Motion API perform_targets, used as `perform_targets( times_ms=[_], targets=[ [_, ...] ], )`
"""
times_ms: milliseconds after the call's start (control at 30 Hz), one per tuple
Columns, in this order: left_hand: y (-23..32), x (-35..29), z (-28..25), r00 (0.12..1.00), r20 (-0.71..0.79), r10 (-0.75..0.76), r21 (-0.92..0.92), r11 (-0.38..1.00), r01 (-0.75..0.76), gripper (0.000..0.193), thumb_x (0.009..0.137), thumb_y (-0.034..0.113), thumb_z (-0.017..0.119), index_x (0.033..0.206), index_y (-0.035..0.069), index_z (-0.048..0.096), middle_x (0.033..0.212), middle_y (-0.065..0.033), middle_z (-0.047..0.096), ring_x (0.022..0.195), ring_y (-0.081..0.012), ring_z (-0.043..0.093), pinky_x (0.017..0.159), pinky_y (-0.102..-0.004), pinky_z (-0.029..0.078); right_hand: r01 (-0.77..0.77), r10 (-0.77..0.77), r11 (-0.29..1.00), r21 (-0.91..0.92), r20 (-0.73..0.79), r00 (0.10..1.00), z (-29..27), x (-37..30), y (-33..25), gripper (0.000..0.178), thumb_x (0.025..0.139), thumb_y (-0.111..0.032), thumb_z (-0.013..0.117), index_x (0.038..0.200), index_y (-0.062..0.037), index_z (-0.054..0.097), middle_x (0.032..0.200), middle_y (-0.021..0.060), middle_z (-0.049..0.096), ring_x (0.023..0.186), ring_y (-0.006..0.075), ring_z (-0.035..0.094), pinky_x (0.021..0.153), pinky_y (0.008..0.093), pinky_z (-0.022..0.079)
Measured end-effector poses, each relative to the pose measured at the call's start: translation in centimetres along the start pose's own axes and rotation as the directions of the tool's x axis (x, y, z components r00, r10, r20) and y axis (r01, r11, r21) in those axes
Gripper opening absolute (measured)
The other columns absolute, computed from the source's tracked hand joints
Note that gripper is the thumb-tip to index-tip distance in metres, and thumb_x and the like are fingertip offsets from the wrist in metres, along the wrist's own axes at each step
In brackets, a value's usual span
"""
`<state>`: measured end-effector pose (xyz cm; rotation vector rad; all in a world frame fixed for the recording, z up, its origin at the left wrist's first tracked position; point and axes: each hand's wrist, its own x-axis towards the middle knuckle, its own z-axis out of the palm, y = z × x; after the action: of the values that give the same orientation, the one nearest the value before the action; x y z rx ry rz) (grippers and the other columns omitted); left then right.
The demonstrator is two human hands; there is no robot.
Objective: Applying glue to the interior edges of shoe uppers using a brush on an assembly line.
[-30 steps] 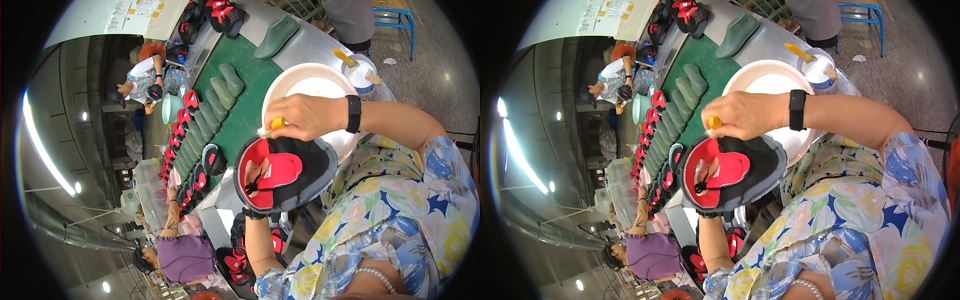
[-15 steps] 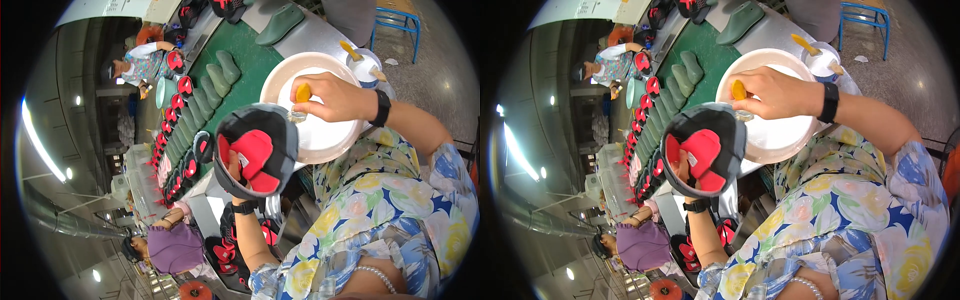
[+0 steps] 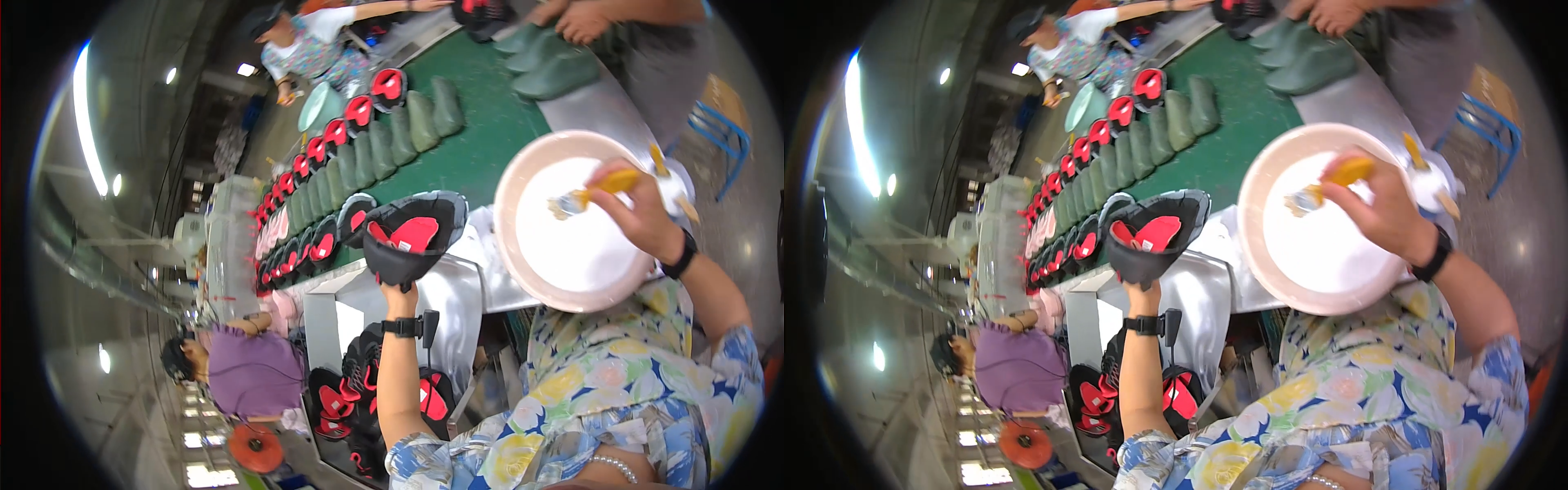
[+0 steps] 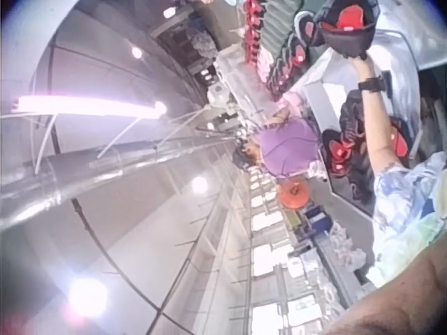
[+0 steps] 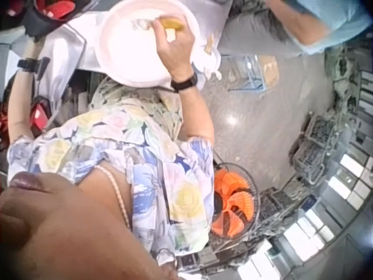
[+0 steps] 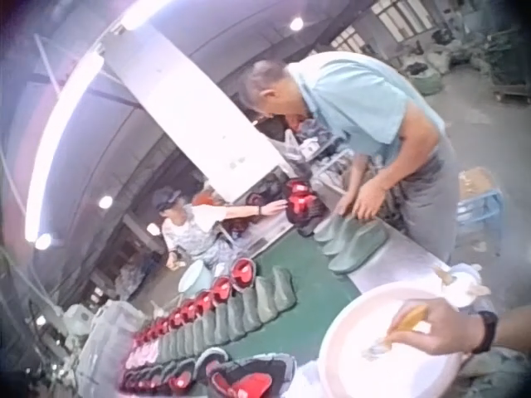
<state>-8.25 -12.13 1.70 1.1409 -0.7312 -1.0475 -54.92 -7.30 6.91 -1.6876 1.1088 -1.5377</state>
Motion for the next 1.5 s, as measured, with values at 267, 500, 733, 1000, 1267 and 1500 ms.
perform_targets(
  times_ms=[267, 500, 733, 1000, 1267, 1500],
  targets=[
    [-6.4, 16.4, -5.9, 0.999, -0.049, -0.021, -0.075, 0.997, 0.017, 0.058, 0.098, -0.005, 0.051, 0.150, 0.016, 0.038, 0.140, -0.0108, 0.056, 0.118, -0.0282, 0.064, 0.093, -0.0429, 0.058, -0.299, 0.303, 0.953, -0.047, 0.108, 0.947, 0.5, -1.1, 0.3, 0.014, 0.094, -0.002, 0.065, 0.108, -0.0003, 0.060, 0.104, 0.0087, 0.064, 0.098, 0.0169, 0.063, 0.088, 0.0285, 0.050],
    [-9.1, 23.5, -10.1, 0.933, -0.229, 0.276, 0.885, 0.459, 0.082, 0.057, 0.086, 0.021, 0.062, 0.139, 0.000, 0.054, 0.131, -0.0300, 0.063, 0.122, -0.0477, 0.060, 0.106, -0.0497, 0.047, -0.397, 0.421, 0.900, -0.179, 0.125, 0.898, 0.0, -1.4, 1.7, 0.012, 0.100, -0.003, 0.059, 0.112, -0.0007, 0.059, 0.111, 0.0071, 0.060, 0.100, 0.0147, 0.059, 0.091, 0.0270, 0.048],
    [7.8, 8.9, -20.7, 0.910, 0.378, -0.172, 0.886, 0.352, -0.301, 0.078, 0.076, -0.007, 0.056, 0.152, 0.003, 0.043, 0.144, -0.0228, 0.058, 0.130, -0.0296, 0.060, 0.108, -0.0395, 0.046, -0.303, 0.376, 0.909, -0.285, 0.251, 0.892, -1.6, -1.3, 3.1, 0.015, 0.105, -0.010, 0.057, 0.117, -0.0018, 0.059, 0.116, 0.0057, 0.060, 0.106, 0.0133, 0.058, 0.093, 0.0269, 0.046],
    [5.2, -15.3, -29.6, 0.986, -0.020, -0.165, 0.970, -0.241, -0.021, 0.078, 0.072, -0.001, 0.067, 0.146, 0.020, 0.054, 0.139, -0.0197, 0.056, 0.123, -0.0391, 0.059, 0.107, -0.0420, 0.048, -0.348, 0.387, 0.922, -0.171, 0.357, 0.850, 0.3, -1.7, 2.5, 0.013, 0.101, -0.010, 0.063, 0.110, -0.0014, 0.060, 0.108, 0.0068, 0.063, 0.103, 0.0137, 0.061, 0.091, 0.0272, 0.048],
    [1.8, -7.6, -14.5, 0.991, 0.122, -0.049, 0.992, 0.035, -0.120, 0.047, 0.076, -0.011, 0.059, 0.120, 0.003, 0.062, 0.119, -0.0176, 0.062, 0.100, -0.0343, 0.067, 0.088, -0.0395, 0.055, -0.210, 0.259, 0.963, -0.168, 0.367, 0.893, 2.9, -0.5, 1.7, 0.015, 0.094, -0.014, 0.070, 0.095, -0.0001, 0.065, 0.080, 0.0095, 0.067, 0.073, 0.0181, 0.065, 0.069, 0.0343, 0.052],
    [-1.4, -9.3, -3.5, 0.732, 0.532, -0.427, 0.740, -0.187, -0.646, 0.061, 0.081, 0.003, 0.064, 0.141, 0.010, 0.056, 0.132, -0.0148, 0.060, 0.114, -0.0410, 0.063, 0.093, -0.0475, 0.055, -0.040, 0.143, 0.980, -0.193, 0.561, 0.815, 7.6, -1.9, 1.4, 0.024, 0.091, -0.020, 0.069, 0.096, 0.0027, 0.063, 0.085, 0.0226, 0.069, 0.077, 0.0401, 0.067, 0.073, 0.0444, 0.052]
  ],
)
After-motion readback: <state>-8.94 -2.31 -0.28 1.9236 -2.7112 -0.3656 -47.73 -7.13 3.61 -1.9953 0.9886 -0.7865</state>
